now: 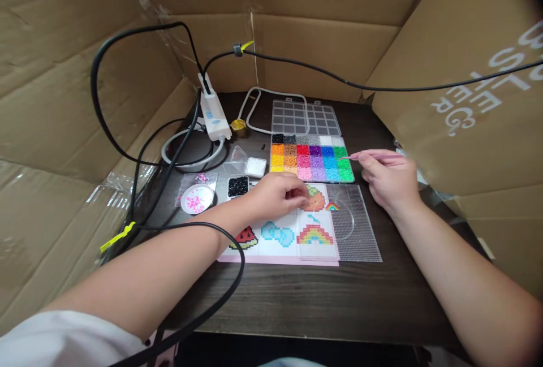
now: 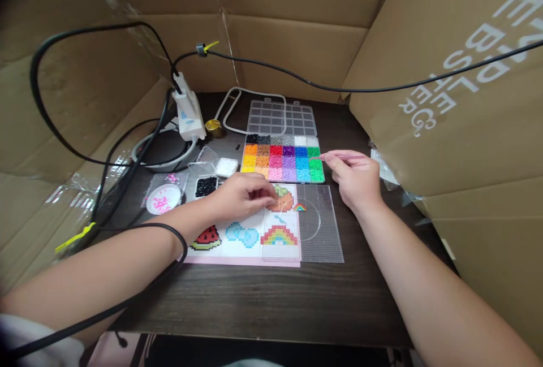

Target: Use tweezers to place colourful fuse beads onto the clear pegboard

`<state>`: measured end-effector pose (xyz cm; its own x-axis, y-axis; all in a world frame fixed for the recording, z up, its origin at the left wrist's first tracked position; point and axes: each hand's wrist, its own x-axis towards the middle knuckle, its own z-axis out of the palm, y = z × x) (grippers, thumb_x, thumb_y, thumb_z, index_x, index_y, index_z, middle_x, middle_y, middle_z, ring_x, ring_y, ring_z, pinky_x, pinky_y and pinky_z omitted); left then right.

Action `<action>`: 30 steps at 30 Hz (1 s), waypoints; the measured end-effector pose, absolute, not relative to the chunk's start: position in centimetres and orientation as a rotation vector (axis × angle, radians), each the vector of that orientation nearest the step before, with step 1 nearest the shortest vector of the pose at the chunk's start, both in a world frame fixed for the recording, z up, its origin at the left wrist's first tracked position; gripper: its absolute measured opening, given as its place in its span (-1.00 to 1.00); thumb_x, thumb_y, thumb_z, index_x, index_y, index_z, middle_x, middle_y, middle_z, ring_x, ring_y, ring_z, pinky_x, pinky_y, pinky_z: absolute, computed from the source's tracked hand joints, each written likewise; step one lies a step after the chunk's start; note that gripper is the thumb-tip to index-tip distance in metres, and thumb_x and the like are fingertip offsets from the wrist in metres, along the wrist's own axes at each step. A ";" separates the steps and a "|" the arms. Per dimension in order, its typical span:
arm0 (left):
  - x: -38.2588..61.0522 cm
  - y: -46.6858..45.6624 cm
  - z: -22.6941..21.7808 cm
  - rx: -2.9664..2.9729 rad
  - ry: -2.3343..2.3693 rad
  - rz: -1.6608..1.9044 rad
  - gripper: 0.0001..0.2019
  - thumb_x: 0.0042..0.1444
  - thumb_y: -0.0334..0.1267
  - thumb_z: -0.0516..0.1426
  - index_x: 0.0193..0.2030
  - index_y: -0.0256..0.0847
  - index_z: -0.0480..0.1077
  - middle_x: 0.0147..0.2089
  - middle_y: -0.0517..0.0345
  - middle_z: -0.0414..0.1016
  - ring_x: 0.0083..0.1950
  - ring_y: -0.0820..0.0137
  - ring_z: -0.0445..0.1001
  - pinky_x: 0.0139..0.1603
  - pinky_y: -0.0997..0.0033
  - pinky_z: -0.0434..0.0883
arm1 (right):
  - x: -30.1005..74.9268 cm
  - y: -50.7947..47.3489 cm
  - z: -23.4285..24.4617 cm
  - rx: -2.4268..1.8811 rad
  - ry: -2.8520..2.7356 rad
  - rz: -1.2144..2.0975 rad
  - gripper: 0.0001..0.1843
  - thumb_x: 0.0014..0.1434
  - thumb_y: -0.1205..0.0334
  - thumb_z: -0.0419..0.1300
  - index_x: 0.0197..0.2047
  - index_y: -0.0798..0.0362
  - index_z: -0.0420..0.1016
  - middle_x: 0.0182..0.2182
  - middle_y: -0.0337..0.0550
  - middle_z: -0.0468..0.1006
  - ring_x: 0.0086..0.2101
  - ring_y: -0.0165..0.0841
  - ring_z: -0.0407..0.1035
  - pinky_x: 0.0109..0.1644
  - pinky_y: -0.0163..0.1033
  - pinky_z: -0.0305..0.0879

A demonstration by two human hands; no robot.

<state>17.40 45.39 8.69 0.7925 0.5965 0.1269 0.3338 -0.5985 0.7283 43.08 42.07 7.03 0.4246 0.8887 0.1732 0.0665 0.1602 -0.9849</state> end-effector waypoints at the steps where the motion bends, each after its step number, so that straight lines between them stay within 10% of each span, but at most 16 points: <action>1: 17.4 45.4 8.7 2.255 0.682 0.468 -0.87 0.14 -0.29 0.13 -0.29 -0.19 0.52 -0.32 0.15 0.57 -0.31 0.48 0.43 -0.25 0.41 0.34 | 43.0 41.9 7.2 -1.270 -0.972 0.760 -0.80 -0.04 0.09 0.44 -0.41 0.05 0.66 -0.43 -0.08 0.61 -0.68 -0.57 0.01 -0.66 -0.31 -0.20; 19: 17.5 45.4 8.2 2.254 0.682 0.485 -0.89 0.12 -0.28 0.17 -0.27 -0.22 0.52 -0.33 0.15 0.54 -0.32 0.48 0.41 -0.25 0.40 0.33 | 39.8 37.4 10.1 -1.154 -1.015 0.945 -0.78 -0.09 0.03 0.48 -0.41 -0.04 0.66 -0.65 -0.20 0.49 -0.71 -0.54 -0.02 -0.65 -0.30 -0.14; 30: 17.5 45.4 8.4 2.293 0.657 0.493 -0.91 0.10 -0.33 0.18 -0.29 -0.19 0.53 -0.33 0.18 0.56 -0.31 0.47 0.43 -0.22 0.41 0.33 | 39.2 36.4 8.2 -1.179 -1.374 0.985 -0.97 0.02 0.21 0.43 -0.39 -0.08 0.70 -0.38 -0.14 0.69 -0.34 -0.26 0.58 -0.20 -0.15 0.55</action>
